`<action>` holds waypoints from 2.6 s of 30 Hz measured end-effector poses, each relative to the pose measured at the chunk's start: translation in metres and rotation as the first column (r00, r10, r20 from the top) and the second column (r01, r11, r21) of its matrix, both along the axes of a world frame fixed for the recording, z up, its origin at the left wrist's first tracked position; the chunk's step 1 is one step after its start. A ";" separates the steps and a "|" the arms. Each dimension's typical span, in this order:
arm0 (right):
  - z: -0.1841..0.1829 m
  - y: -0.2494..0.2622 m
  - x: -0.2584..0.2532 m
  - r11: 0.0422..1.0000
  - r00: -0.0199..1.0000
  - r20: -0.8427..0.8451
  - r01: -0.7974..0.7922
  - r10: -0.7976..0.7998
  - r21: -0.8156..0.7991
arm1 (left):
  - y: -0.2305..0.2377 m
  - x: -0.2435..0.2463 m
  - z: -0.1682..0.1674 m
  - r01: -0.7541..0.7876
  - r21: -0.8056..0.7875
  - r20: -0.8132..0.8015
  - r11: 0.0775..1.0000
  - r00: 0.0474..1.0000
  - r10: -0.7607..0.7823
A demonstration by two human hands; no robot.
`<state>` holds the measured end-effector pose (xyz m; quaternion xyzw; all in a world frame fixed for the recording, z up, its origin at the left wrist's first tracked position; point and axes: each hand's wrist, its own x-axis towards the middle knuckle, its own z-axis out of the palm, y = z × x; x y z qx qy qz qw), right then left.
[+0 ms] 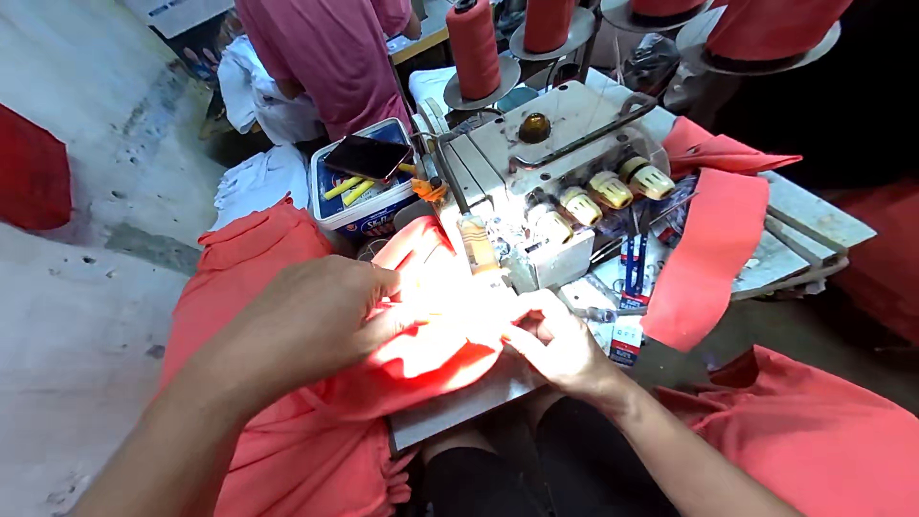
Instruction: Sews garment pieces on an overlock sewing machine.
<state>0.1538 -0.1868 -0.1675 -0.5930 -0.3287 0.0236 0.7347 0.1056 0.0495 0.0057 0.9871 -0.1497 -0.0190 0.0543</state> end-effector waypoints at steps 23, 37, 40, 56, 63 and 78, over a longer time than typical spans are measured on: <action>0.008 -0.008 -0.007 0.994 0.984 -0.174 -0.066 0.050 -0.092 | -0.045 0.012 -0.016 0.127 0.067 0.055 0.990 0.990 -0.130; 0.019 0.003 0.013 0.978 0.955 -0.297 -0.085 0.025 -0.192 | -0.041 0.038 -0.041 -0.044 -0.062 -0.058 0.997 0.998 0.041; 0.017 0.002 0.013 0.980 0.948 -0.317 -0.086 0.025 -0.178 | -0.030 0.042 -0.028 -0.089 -0.034 -0.151 0.995 0.985 0.083; -0.005 -0.015 -0.011 0.997 0.983 0.168 0.079 -0.075 -0.020 | -0.053 0.013 -0.072 0.296 0.099 0.243 0.950 0.919 -0.311; -0.009 -0.016 -0.014 0.994 0.977 0.183 0.108 -0.105 -0.005 | -0.059 0.010 -0.075 0.242 0.162 0.254 0.957 0.927 -0.277; -0.020 -0.001 0.009 0.974 0.964 0.150 0.224 -0.219 -0.019 | -0.026 0.015 -0.091 0.110 -0.122 0.132 0.986 0.987 -0.094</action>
